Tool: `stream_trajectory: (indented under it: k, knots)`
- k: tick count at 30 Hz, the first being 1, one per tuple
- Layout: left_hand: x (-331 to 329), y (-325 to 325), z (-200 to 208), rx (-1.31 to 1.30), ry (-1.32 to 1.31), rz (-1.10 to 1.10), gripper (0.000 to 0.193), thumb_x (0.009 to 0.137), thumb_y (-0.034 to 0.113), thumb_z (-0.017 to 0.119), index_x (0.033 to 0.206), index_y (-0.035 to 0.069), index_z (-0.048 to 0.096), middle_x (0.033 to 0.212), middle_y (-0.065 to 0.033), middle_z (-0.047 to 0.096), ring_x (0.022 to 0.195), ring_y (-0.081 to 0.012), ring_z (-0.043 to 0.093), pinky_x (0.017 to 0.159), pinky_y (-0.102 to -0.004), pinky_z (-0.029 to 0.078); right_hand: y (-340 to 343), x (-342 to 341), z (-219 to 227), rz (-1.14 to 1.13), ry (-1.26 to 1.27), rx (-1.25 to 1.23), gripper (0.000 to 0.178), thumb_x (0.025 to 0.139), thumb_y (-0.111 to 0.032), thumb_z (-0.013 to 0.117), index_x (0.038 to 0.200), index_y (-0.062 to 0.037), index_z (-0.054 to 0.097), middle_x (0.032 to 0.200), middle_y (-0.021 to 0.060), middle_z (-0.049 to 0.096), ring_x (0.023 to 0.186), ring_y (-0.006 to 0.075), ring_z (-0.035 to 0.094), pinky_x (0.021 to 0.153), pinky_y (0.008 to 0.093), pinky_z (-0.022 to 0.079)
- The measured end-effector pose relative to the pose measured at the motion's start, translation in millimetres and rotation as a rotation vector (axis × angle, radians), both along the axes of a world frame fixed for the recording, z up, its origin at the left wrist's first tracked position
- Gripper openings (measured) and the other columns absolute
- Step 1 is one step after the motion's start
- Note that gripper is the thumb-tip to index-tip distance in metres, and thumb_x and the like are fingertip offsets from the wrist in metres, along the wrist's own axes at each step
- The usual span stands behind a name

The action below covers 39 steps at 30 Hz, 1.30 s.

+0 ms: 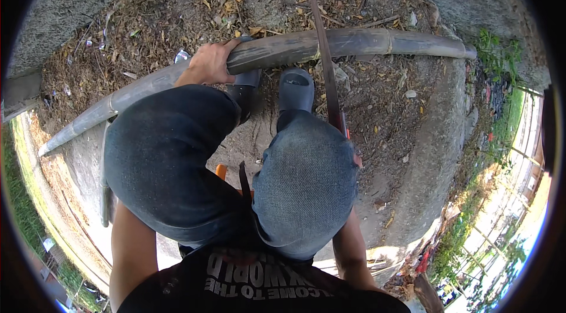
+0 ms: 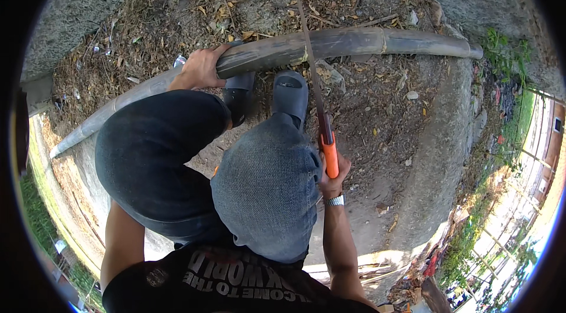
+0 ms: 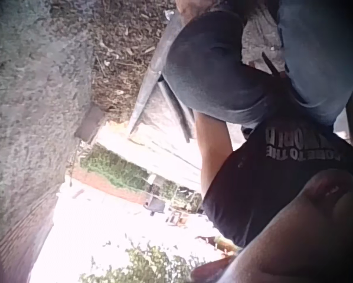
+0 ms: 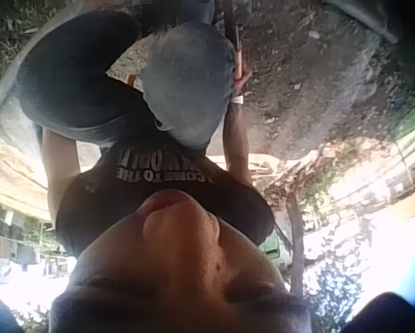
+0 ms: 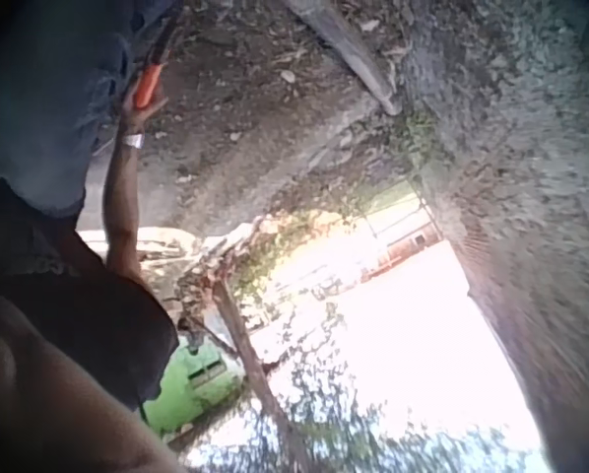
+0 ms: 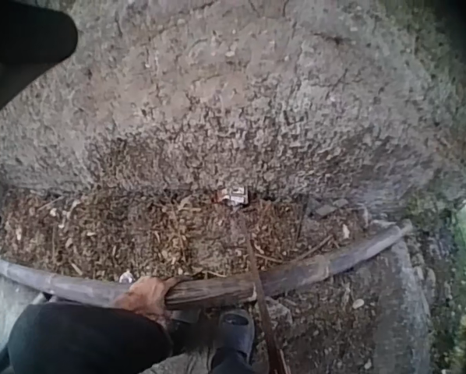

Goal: The person saws a bamboo pole with a hand saw while sitting on a stool.

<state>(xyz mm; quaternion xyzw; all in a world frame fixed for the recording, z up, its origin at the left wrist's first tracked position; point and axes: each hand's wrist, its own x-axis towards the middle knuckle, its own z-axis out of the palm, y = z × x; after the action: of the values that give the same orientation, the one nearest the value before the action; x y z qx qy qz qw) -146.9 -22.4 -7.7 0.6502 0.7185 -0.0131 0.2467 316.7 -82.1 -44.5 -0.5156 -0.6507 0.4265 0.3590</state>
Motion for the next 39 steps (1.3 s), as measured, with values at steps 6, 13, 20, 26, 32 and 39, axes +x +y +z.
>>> stream_trajectory:
  k: [6, 13, 20, 26, 32, 39]
  knots:
    - [5, 18, -7, 0.06, -0.022, -0.057, 0.099, 0.057, 0.034, 0.085, 0.148, 0.009, 0.053, 0.102, -0.0221, 0.076, 0.096, -0.042, 0.074, 0.09, -0.0487, 0.059, 39, -33, 19, -0.004, -0.02, 0.032, 0.02, 0.096, -0.018, 0.073, 0.097, 0.0026, 0.074, 0.066, 0.004, 0.064, 0.055, 0.011, 0.058, 0.054, 0.0297, 0.046]
    - [-11, 25, -14, -0.042, 0.035, -0.074, 0.101, 0.055, 0.036, 0.085, 0.147, 0.007, 0.056, 0.111, -0.0225, 0.076, 0.099, -0.0416, 0.074, 0.091, -0.0477, 0.059, 19, -41, 58, -0.072, 0.024, -0.103, 0.018, 0.097, -0.012, 0.072, 0.102, 0.0047, 0.074, 0.073, 0.0021, 0.07, 0.062, 0.0074, 0.063, 0.061, 0.0254, 0.051]
    - [-25, 33, -5, -0.116, -0.057, -0.077, 0.1, 0.054, 0.034, 0.083, 0.146, 0.007, 0.056, 0.11, -0.0235, 0.076, 0.099, -0.0409, 0.074, 0.092, -0.0489, 0.059, 68, -78, 62, 0.003, -0.091, -0.096, 0.017, 0.098, -0.013, 0.071, 0.089, 0.0016, 0.07, 0.062, 0.0024, 0.06, 0.054, 0.0102, 0.06, 0.053, 0.0272, 0.045]
    - [-11, 23, -4, -0.007, -0.037, -0.064, 0.092, 0.055, 0.033, 0.087, 0.141, 0.01, 0.062, 0.106, -0.0224, 0.077, 0.103, -0.0398, 0.074, 0.096, -0.0468, 0.058, 40, -57, 94, 0.026, -0.165, -0.004, 0.022, 0.096, -0.016, 0.074, 0.08, -0.0018, 0.067, 0.061, 0.0037, 0.062, 0.048, 0.0139, 0.059, 0.05, 0.0319, 0.043]
    - [-29, 39, -14, -0.088, -0.131, -0.053, 0.1, 0.052, 0.032, 0.086, 0.144, 0.003, 0.059, 0.11, -0.0241, 0.076, 0.105, -0.0411, 0.073, 0.1, -0.0479, 0.056, 25, -52, 75, 0.055, -0.24, 0.031, 0.018, 0.095, -0.023, 0.072, 0.094, -0.0053, 0.074, 0.066, 0.006, 0.066, 0.05, 0.0199, 0.061, 0.051, 0.0335, 0.045]
    - [-45, 47, -14, -0.028, -0.101, -0.117, 0.096, 0.056, 0.031, 0.086, 0.144, 0.007, 0.058, 0.11, -0.0224, 0.077, 0.103, -0.0416, 0.074, 0.095, -0.0482, 0.058, 48, -83, 38, -0.065, -0.127, 0.249, 0.012, 0.091, -0.018, 0.074, 0.094, -0.0057, 0.075, 0.065, 0.0058, 0.064, 0.051, 0.0201, 0.062, 0.052, 0.035, 0.044]
